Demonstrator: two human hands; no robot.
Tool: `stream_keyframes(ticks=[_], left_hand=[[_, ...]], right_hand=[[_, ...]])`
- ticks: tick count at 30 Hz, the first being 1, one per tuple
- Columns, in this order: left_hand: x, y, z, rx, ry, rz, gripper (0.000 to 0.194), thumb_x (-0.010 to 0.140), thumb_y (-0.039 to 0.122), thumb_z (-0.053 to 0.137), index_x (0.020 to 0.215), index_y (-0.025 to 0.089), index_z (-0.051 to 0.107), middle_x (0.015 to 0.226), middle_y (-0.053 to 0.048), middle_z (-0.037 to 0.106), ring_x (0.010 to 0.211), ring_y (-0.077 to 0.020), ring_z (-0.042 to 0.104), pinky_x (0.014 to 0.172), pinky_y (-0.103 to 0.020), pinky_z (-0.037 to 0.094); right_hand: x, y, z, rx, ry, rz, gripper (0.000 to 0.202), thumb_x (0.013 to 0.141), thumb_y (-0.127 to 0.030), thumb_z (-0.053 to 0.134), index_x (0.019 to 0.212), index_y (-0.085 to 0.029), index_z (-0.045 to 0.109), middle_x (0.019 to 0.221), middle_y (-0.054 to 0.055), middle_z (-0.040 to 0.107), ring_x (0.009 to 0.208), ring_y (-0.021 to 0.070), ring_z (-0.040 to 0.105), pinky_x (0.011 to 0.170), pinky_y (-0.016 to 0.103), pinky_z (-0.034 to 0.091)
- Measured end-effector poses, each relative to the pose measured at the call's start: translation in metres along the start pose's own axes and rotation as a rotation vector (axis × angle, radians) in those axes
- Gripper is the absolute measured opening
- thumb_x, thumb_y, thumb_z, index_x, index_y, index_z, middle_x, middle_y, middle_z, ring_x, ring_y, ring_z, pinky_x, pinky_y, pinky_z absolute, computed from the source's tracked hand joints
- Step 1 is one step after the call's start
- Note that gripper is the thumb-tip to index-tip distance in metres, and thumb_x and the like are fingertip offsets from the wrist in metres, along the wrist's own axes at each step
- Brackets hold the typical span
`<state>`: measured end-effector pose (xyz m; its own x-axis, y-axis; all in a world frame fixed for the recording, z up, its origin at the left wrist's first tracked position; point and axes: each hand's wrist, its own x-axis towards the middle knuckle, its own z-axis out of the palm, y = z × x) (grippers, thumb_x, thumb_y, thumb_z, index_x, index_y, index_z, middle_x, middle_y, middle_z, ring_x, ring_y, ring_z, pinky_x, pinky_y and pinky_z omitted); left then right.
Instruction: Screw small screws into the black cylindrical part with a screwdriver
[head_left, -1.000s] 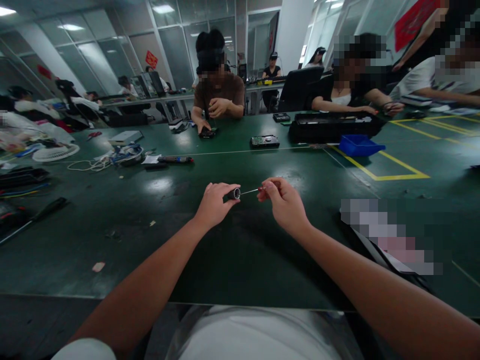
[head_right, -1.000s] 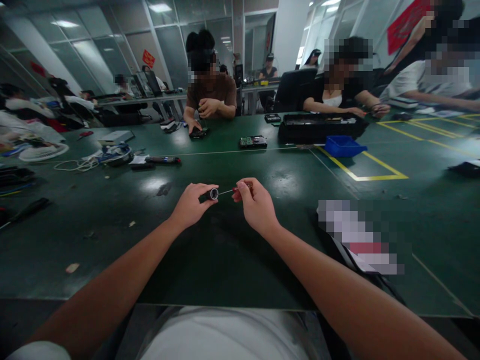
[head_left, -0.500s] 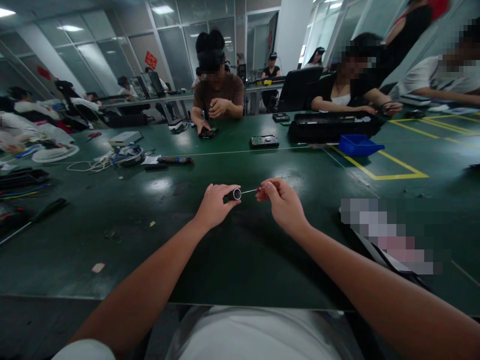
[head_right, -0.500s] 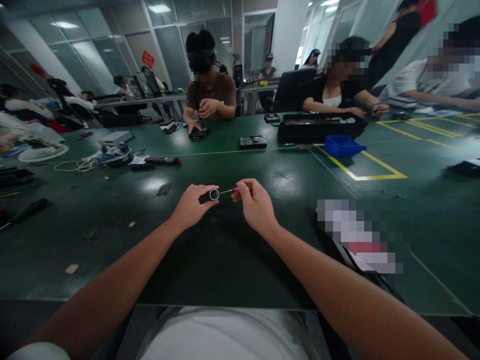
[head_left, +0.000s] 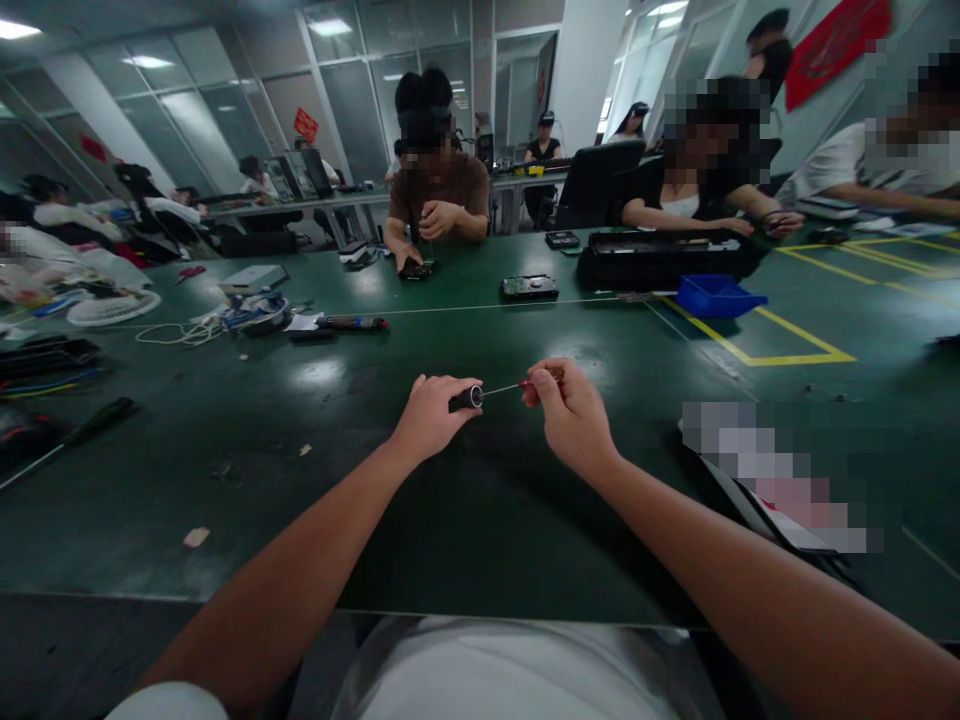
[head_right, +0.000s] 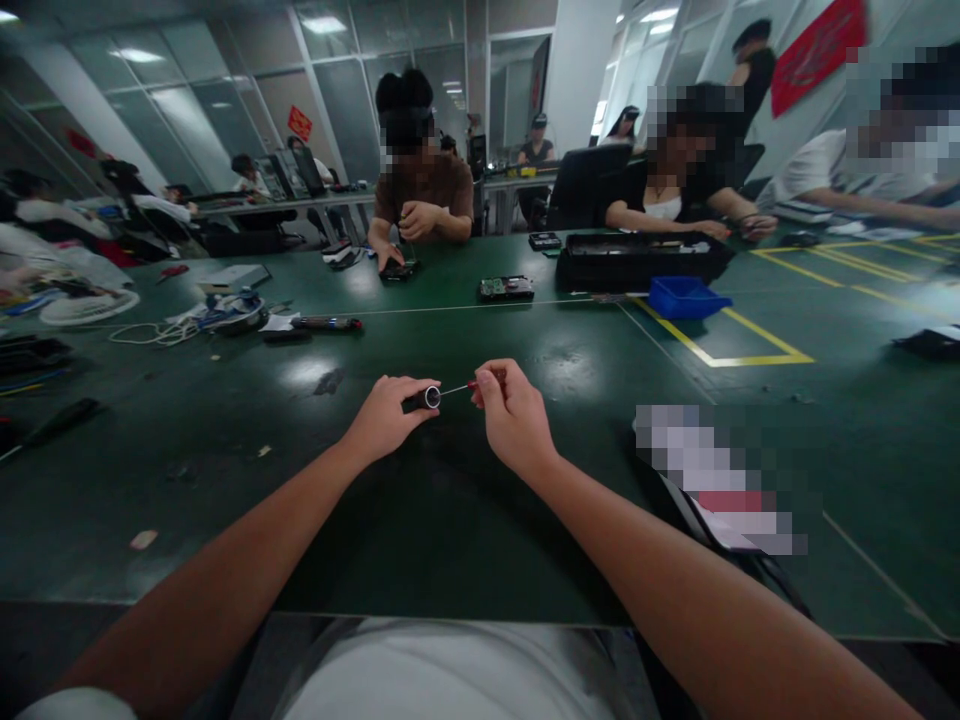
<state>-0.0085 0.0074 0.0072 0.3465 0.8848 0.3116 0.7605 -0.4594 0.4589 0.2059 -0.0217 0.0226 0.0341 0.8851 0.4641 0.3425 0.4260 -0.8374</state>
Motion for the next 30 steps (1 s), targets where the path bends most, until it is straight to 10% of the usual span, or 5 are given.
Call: stream_keyframes(ticks=[22, 30], left_hand=[[0.007, -0.014, -0.003, -0.681, 0.166, -0.278, 0.033, 0.094, 0.035, 0.05, 0.125, 0.022, 0.053, 0.105, -0.007, 0.065, 0.089, -0.0176, 0.064, 0.082, -0.033, 0.053], [0.002, -0.009, -0.018, -0.173, 0.025, -0.161, 0.023, 0.09, 0.042, 0.058, 0.099, 0.021, 0.064, 0.093, -0.005, 0.067, 0.085, -0.0218, 0.062, 0.08, -0.037, 0.049]], right_hand=[[0.002, -0.004, -0.008, -0.118, 0.032, 0.018, 0.023, 0.1, -0.041, 0.043, 0.096, -0.023, 0.057, 0.075, 0.002, 0.065, 0.071, 0.0188, 0.062, 0.069, 0.034, 0.046], [0.002, -0.002, -0.006, -0.099, 0.016, 0.008, 0.022, 0.1, -0.041, 0.044, 0.095, -0.024, 0.057, 0.075, 0.002, 0.065, 0.071, 0.0191, 0.063, 0.07, 0.034, 0.046]])
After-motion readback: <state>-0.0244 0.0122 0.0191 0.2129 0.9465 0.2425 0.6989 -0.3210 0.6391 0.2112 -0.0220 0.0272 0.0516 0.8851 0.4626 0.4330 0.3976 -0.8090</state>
